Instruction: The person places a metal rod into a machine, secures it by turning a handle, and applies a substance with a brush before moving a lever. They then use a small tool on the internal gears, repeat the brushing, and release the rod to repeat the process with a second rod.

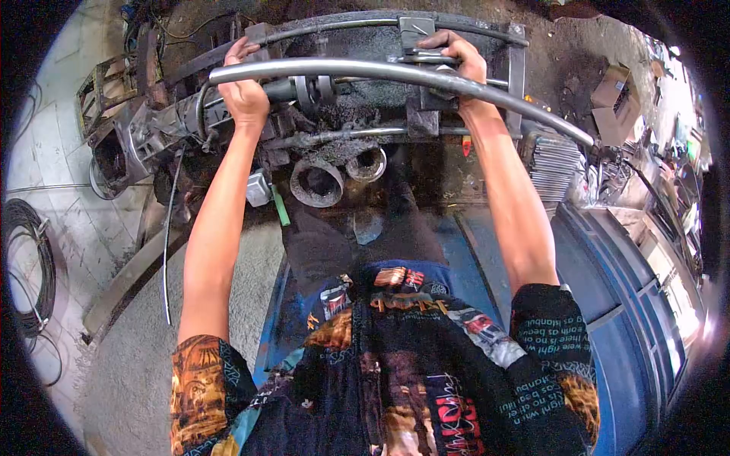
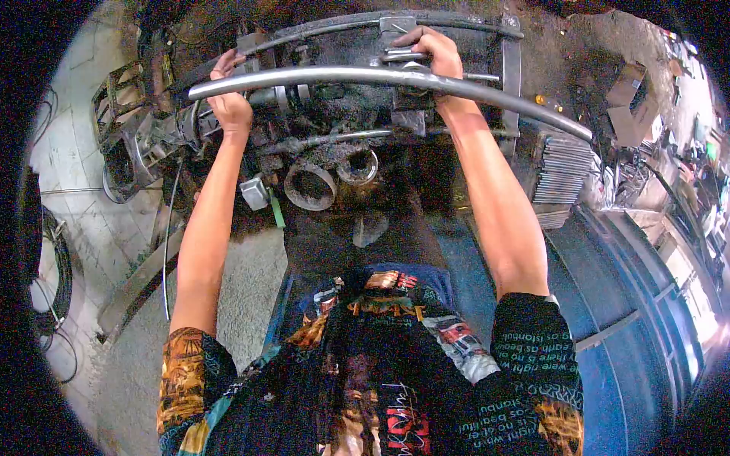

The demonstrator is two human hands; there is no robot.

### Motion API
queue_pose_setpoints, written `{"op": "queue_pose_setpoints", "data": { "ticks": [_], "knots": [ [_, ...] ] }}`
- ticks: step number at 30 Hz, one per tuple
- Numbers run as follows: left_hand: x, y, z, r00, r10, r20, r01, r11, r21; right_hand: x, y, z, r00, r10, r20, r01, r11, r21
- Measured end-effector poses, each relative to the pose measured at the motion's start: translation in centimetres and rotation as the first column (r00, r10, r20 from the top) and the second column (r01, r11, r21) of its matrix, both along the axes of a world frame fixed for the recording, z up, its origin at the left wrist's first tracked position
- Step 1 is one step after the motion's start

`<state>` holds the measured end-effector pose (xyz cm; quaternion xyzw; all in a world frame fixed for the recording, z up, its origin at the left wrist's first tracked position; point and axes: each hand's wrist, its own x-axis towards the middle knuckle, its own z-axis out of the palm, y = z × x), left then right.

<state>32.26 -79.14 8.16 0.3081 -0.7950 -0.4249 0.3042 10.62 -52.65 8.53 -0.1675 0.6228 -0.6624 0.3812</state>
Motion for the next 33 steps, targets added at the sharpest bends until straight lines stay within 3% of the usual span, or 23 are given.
{"op": "queue_pose_setpoints", "data": {
  "ticks": [7, 9, 11, 13, 15, 17, 19, 21, 23, 25, 27, 28, 29, 30, 33],
  "knots": [
    [-0.2, 0.2, 0.2, 1.0, 0.03, -0.001, -0.03, 0.987, 0.155, 0.1, 0.1, -0.6, 0.998, -0.044, 0.033, 0.045, 0.999, -0.029],
    [-0.1, 0.0, -0.1, 0.999, 0.021, -0.029, -0.017, 0.994, 0.112, 0.2, 0.1, -0.8, 0.999, -0.05, 0.02, 0.051, 0.997, -0.063],
    [0.0, -0.3, -0.2, 0.999, 0.037, -0.026, -0.035, 0.996, 0.082, 0.3, 0.0, -0.6, 0.976, -0.011, -0.215, 0.029, 0.996, 0.079],
    [0.1, -0.9, -0.7, 0.999, 0.043, 0.008, -0.042, 0.995, -0.093, 0.6, -0.4, 0.2, 0.975, -0.034, -0.218, 0.038, 0.999, 0.015],
    [0.3, -1.3, -1.1, 0.995, 0.068, 0.069, -0.061, 0.993, -0.097, 1.4, -0.7, 1.6, 0.929, -0.245, -0.277, 0.293, 0.945, 0.147],
    [0.1, -0.3, 0.7, 0.986, 0.086, 0.142, -0.073, 0.993, -0.096, 1.6, 0.3, 0.7, 0.798, -0.26, -0.544, 0.456, 0.85, 0.263],
    [0.6, -0.6, -0.5, 0.995, 0.099, -0.011, -0.099, 0.99, -0.1, 2.5, 1.8, -0.7, 0.631, -0.1, -0.769, 0.522, 0.788, 0.326],
    [2.1, 1.1, 2.4, 0.976, 0.147, 0.161, -0.119, 0.978, -0.171, 5.5, 3.8, 2.5, 0.521, 0.075, -0.85, 0.489, 0.79, 0.369],
    [4.6, 4.1, 6.1, 0.992, 0.115, 0.047, -0.103, 0.972, -0.213, 7.9, 5.4, 6.6, 0.724, 0.252, -0.642, 0.266, 0.757, 0.597],
    [8.8, 6.2, 6.5, 0.979, 0.141, 0.146, -0.099, 0.959, -0.265, 9.8, 6.4, 10.6, 0.729, 0.413, -0.545, 0.094, 0.728, 0.679],
    [12.2, 9.2, 7.7, 0.962, 0.18, 0.207, -0.13, 0.964, -0.231, 9.9, 6.2, 14.8, 0.769, 0.4, -0.499, 0.03, 0.758, 0.652],
    [13.9, 10.7, 8.1, 0.923, 0.208, 0.324, -0.15, 0.969, -0.194, 9.7, 6.1, 16.7, 0.715, 0.34, -0.611, 0.014, 0.866, 0.499],
    [15.4, 11.8, 8.0, 0.871, 0.228, 0.435, -0.175, 0.972, -0.16, 9.6, 5.9, 17.9, 0.658, 0.258, -0.707, -0.017, 0.944, 0.329],
    [17.1, 12.7, 6.7, 0.813, 0.269, 0.517, -0.187, 0.96, -0.206, 8.9, 5.4, 18.2, 0.557, 0.131, -0.82, 0.056, 0.979, 0.194],
    [21.2, 14.4, 3.0, 0.562, 0.291, 0.775, -0.147, 0.956, -0.252, 6.5, 3.1, 19.4, 0.296, 0.056, -0.954, 0.242, 0.961, 0.132]
  ]
}}
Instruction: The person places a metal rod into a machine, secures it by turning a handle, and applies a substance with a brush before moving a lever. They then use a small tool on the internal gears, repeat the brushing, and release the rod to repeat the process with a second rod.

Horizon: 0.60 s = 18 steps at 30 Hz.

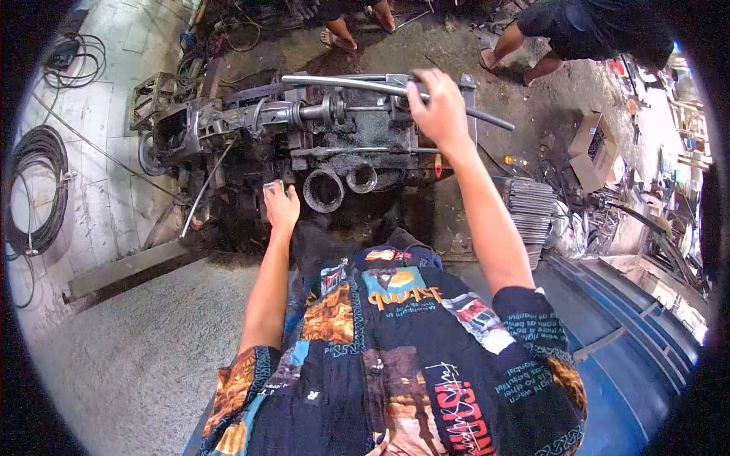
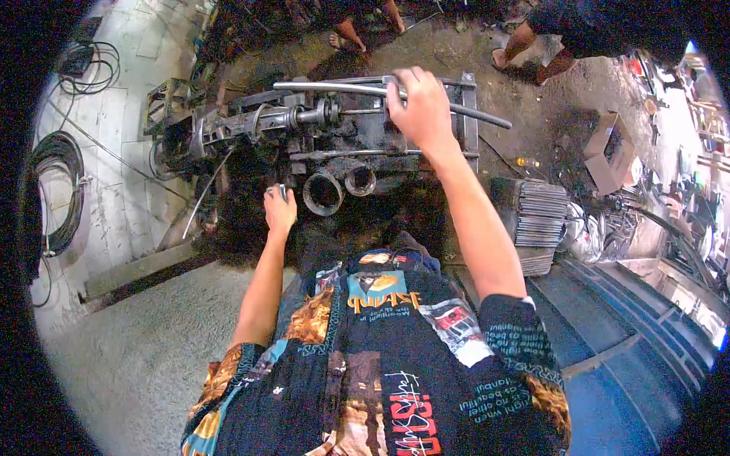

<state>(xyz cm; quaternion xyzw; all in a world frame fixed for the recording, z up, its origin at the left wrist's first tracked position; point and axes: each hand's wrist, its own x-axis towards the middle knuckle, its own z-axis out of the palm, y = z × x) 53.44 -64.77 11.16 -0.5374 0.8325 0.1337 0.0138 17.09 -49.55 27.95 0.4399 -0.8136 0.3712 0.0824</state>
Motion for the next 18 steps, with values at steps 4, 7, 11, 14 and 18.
{"op": "queue_pose_setpoints", "data": {
  "ticks": [4, 7, 11, 14, 18],
  "knots": [
    [0.4, 1.7, 1.0, 0.978, 0.046, 0.202, -0.094, 0.967, 0.238, -1.4, -1.0, -5.6, 0.993, -0.079, 0.092, 0.036, 0.916, 0.4],
    [1.0, 2.4, 0.0, 0.959, 0.034, 0.282, -0.135, 0.928, 0.347, -0.6, -1.1, -6.5, 0.99, -0.071, -0.119, 0.101, 0.958, 0.267],
    [1.7, 3.1, -1.1, 0.949, 0.007, 0.316, -0.114, 0.939, 0.323, -0.4, -1.0, -6.4, 0.993, -0.073, -0.097, 0.098, 0.954, 0.283],
    [1.5, 3.5, -0.8, 0.953, 0.004, 0.303, -0.107, 0.94, 0.324, 0.7, 0.4, -6.6, 0.991, -0.024, -0.135, 0.036, 0.995, 0.09],
    [2.0, 3.8, -1.8, 0.951, -0.018, 0.31, -0.088, 0.942, 0.324, 7.0, 6.0, -8.3, 0.996, -0.004, -0.09, 0.01, 0.998, 0.07]
  ]
}}
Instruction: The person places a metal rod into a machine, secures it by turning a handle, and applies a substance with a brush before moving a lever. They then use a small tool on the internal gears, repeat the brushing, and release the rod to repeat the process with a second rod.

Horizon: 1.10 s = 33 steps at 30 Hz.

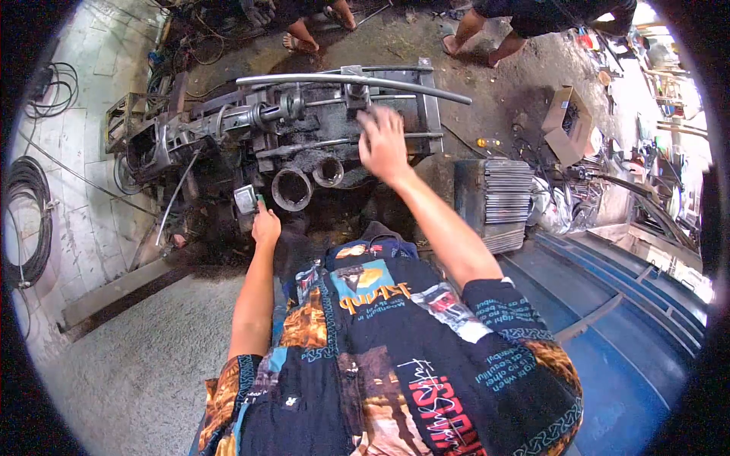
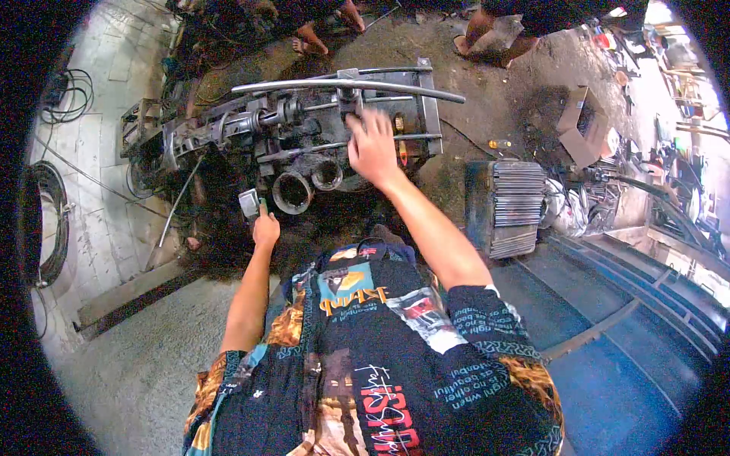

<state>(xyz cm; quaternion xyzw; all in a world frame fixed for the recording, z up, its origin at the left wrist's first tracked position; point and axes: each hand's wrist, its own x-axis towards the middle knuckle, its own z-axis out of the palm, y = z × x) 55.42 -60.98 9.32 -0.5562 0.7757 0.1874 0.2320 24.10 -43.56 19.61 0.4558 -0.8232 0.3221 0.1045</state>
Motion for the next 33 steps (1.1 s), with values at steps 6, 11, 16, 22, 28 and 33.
{"op": "queue_pose_setpoints", "data": {
  "ticks": [6, 11, 16, 22, 28, 33],
  "knots": [
    [1.1, 0.6, 0.2, 0.995, -0.034, -0.09, 0.03, 0.999, -0.042, 2.3, 7.5, -13.2, 0.814, -0.481, 0.326, 0.263, 0.805, 0.533],
    [2.0, 0.7, 0.7, 0.983, -0.084, -0.166, 0.079, 0.996, -0.04, -0.6, 7.3, -15.5, 0.751, -0.574, 0.325, 0.358, 0.769, 0.53],
    [3.8, 0.4, 0.4, 0.94, -0.107, -0.324, 0.115, 0.993, 0.008, -2.1, 6.8, -19.9, 0.747, -0.568, 0.346, 0.347, 0.777, 0.525],
    [4.1, 0.4, 1.1, 0.904, -0.077, -0.42, 0.078, 0.997, -0.015, 0.2, 5.8, -15.4, 0.677, -0.565, 0.472, 0.403, 0.821, 0.405],
    [3.4, 0.2, 0.6, 0.878, -0.043, -0.476, 0.021, 0.998, -0.053, 4.9, 7.4, -8.4, 0.498, -0.607, 0.619, 0.225, 0.78, 0.584],
    [2.8, 0.0, -0.6, 0.903, -0.017, -0.429, -0.024, 0.996, -0.091, 7.8, 3.5, -2.0, 0.59, -0.399, 0.702, 0.048, 0.885, 0.463]
  ]
}}
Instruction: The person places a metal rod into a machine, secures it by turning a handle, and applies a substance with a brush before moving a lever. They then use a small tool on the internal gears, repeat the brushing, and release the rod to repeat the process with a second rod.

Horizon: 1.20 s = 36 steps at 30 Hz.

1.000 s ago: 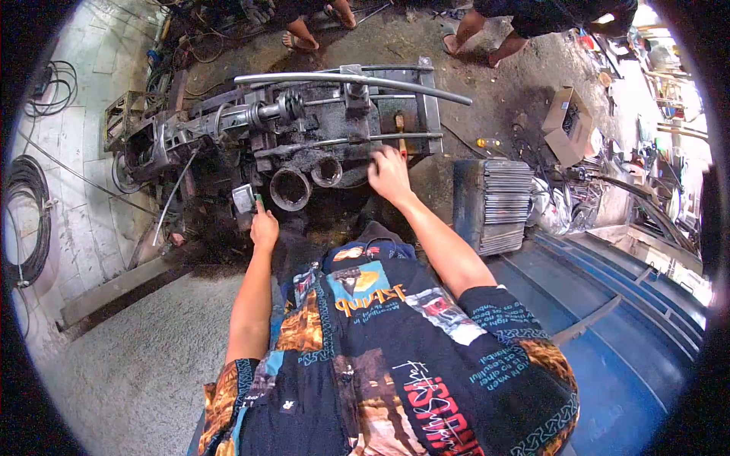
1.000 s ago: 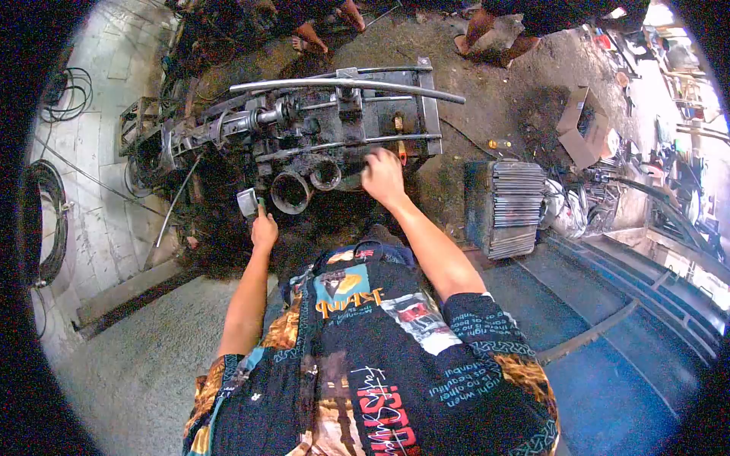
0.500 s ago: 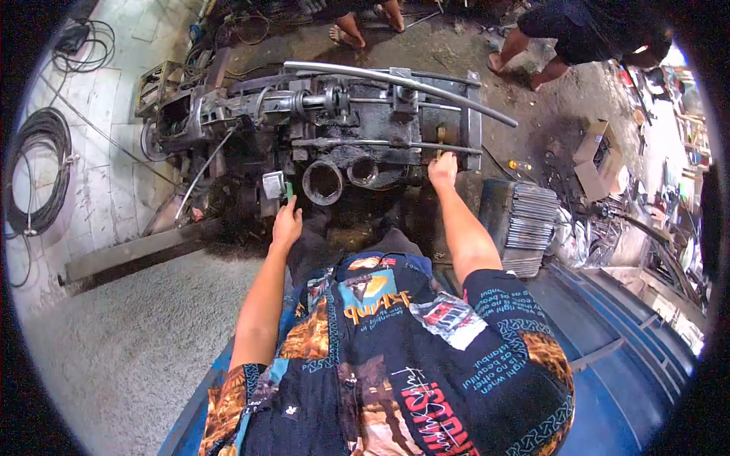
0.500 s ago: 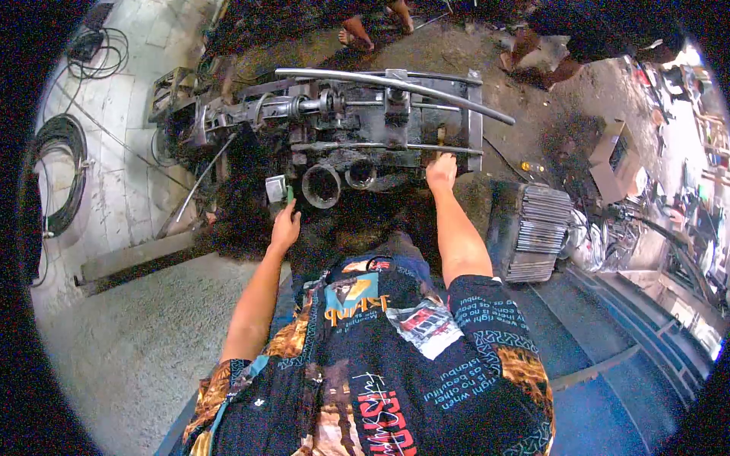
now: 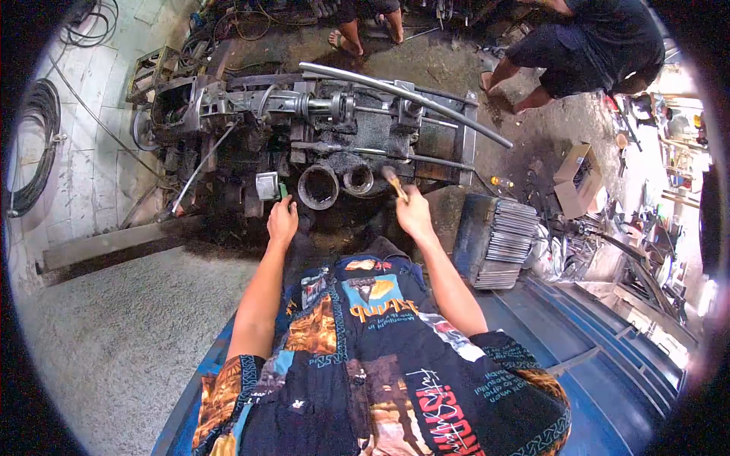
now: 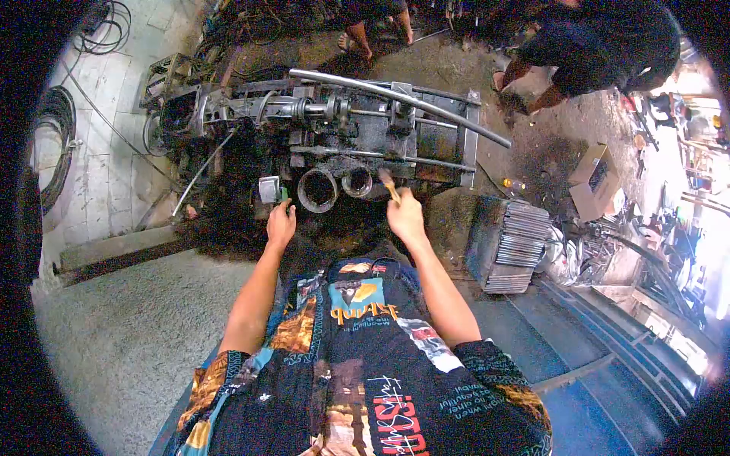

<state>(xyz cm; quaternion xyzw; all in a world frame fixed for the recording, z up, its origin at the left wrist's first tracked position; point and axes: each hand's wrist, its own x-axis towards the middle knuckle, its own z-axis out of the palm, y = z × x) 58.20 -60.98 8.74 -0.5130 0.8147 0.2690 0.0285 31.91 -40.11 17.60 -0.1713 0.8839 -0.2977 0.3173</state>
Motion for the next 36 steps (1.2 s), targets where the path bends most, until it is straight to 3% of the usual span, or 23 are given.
{"op": "queue_pose_setpoints", "data": {
  "ticks": [1, 6, 10, 16, 20, 23, 31, 33, 36],
  "knots": [
    [-0.2, 0.0, -0.1, 1.0, -0.007, 0.009, 0.007, 1.0, -0.027, 0.2, -1.6, 0.9, 1.0, 0.016, -0.006, -0.016, 0.999, -0.052],
    [-1.6, 0.0, 1.0, 0.99, 0.005, 0.14, 0.0, 0.999, -0.032, -1.3, -9.1, -0.8, 0.931, 0.051, -0.362, -0.187, 0.918, -0.351],
    [-2.0, -0.3, 1.4, 0.973, 0.003, 0.232, 0.0, 1.0, -0.013, -2.5, -14.2, -0.4, 0.931, 0.019, -0.363, -0.125, 0.954, -0.271],
    [-1.9, -0.4, 1.1, 0.975, -0.008, 0.222, 0.013, 1.0, -0.021, -2.2, -16.2, -1.0, 0.957, 0.138, -0.256, -0.159, 0.985, -0.063],
    [-2.2, -0.5, 1.6, 0.973, -0.016, 0.231, 0.016, 1.0, 0.0, -0.5, -13.5, -0.4, 0.965, 0.237, -0.109, -0.242, 0.969, -0.039],
    [-2.6, -0.3, 2.0, 0.965, 0.013, 0.261, -0.02, 0.999, 0.026, 0.8, -11.7, -3.1, 0.948, 0.189, -0.255, -0.223, 0.969, -0.111],
    [-2.0, -0.6, 1.0, 0.97, -0.016, 0.243, 0.019, 1.0, -0.011, 0.7, -11.2, -1.5, 0.963, 0.131, -0.235, -0.157, 0.983, -0.094],
    [-1.9, -0.6, 0.7, 0.966, -0.016, 0.259, 0.016, 1.0, 0.003, 0.3, -11.2, -1.3, 0.976, 0.189, -0.106, -0.193, 0.981, -0.03],
    [-2.0, -0.6, 1.1, 0.961, -0.006, 0.275, -0.004, 0.999, 0.035, 0.0, -12.0, -0.4, 0.967, 0.114, -0.229, -0.14, 0.985, -0.104]
  ]
}}
